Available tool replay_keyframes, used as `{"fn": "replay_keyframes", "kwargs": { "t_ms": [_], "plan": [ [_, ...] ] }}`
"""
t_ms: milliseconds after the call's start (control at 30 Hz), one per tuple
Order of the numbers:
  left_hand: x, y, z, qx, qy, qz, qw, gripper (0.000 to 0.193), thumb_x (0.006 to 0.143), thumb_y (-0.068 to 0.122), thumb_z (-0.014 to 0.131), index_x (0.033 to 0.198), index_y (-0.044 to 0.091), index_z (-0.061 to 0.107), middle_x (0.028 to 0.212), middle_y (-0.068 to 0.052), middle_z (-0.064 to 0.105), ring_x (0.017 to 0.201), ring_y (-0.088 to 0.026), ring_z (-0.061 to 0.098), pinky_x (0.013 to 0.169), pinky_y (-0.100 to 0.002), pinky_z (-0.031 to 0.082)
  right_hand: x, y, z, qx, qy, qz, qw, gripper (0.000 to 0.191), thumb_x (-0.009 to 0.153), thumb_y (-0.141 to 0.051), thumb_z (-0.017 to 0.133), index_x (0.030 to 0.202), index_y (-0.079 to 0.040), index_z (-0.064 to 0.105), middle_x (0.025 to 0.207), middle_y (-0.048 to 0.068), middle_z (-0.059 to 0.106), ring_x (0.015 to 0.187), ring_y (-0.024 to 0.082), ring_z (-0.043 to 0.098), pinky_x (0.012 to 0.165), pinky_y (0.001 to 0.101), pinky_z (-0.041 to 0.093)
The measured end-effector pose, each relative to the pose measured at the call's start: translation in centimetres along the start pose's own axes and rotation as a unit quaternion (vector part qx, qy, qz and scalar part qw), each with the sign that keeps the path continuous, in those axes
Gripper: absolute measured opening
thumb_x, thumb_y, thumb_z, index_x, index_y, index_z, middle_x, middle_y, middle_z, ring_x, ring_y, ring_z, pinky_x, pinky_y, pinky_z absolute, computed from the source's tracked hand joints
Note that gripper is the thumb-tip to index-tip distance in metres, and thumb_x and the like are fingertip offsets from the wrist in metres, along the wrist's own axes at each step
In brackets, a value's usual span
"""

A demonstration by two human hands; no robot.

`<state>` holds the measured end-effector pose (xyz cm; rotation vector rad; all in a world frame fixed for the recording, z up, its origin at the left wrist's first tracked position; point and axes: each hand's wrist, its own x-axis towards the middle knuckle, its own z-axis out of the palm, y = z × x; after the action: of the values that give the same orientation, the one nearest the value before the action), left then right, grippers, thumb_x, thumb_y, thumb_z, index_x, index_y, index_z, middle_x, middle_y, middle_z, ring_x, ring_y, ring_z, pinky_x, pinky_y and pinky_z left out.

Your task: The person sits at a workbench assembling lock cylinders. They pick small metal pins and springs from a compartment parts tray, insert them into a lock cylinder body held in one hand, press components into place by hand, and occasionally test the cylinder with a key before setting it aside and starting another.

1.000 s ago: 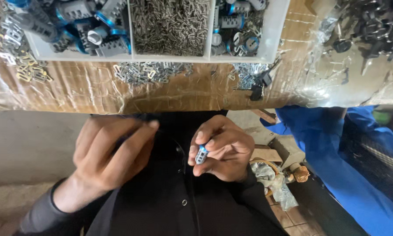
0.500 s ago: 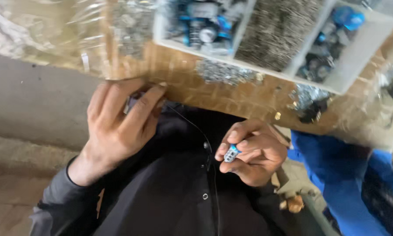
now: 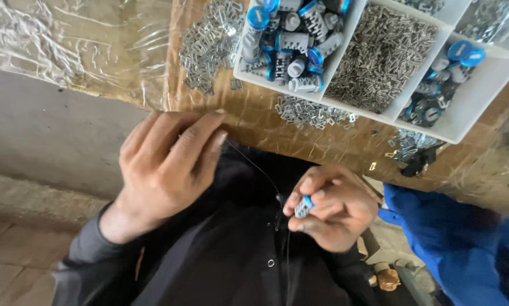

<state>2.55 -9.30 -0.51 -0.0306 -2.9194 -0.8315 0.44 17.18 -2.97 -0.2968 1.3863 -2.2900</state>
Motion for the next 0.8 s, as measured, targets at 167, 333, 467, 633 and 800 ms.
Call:
{"fn": "replay_keyframes", "kwargs": {
  "t_ms": [167,333,467,633,800],
  "plan": [
    [0.2,0.4,1.2,0.085,-0.03,0.04,0.995,0.058,0.088,0.034,0.085,0.134,0.004,0.067,0.097,-0.01,0.056,0.08,-0.026,0.058,0.065,-0.037,0.051,-0.7,0.2,-0.4,0.004,0.003,-0.004,1.0,0.041,0.083,0.01,0.086,0.116,0.0,0.064,0.119,0.018,0.061,0.092,0.024,0.072,0.07,0.0323,0.069],
    [0.7,0.5,0.7,0.064,-0.03,0.054,0.996,0.058,0.087,0.031,0.087,0.134,0.004,0.067,0.105,-0.01,0.054,0.088,-0.028,0.058,0.071,-0.038,0.051,-1.3,-0.7,-1.2,-0.026,0.027,-0.01,0.999,0.041,0.083,0.008,0.086,0.117,-0.002,0.065,0.116,0.017,0.061,0.09,0.023,0.072,0.071,0.0315,0.069],
    [1.0,0.6,0.2,0.085,-0.064,0.06,0.993,0.054,0.08,0.031,0.089,0.125,0.005,0.075,0.1,-0.011,0.057,0.085,-0.028,0.059,0.068,-0.037,0.053,-1.6,-0.4,-1.2,-0.014,0.043,-0.009,0.999,0.04,0.083,0.008,0.086,0.116,-0.002,0.066,0.119,0.018,0.061,0.088,0.022,0.072,0.071,0.0321,0.069],
    [2.0,-0.9,0.2,-0.032,-0.024,0.202,0.979,0.023,0.084,0.002,0.091,0.102,0.008,0.077,0.109,-0.006,0.069,0.103,-0.026,0.066,0.084,-0.038,0.059,-1.9,-0.3,-1.5,-0.017,0.048,0.015,0.999,0.039,0.084,0.007,0.085,0.115,-0.001,0.063,0.122,0.018,0.06,0.093,0.022,0.072,0.074,0.0332,0.069],
    [0.0,0.9,0.6,-0.116,-0.014,0.058,0.991,0.023,0.079,-0.007,0.081,0.097,0.007,0.076,0.101,-0.006,0.073,0.095,-0.022,0.068,0.076,-0.034,0.057,-2.2,-0.3,-1.8,-0.012,0.073,0.017,0.997,0.041,0.085,0.006,0.087,0.116,-0.001,0.061,0.124,0.019,0.059,0.094,0.021,0.072,0.077,0.0336,0.07]
  ]
}}
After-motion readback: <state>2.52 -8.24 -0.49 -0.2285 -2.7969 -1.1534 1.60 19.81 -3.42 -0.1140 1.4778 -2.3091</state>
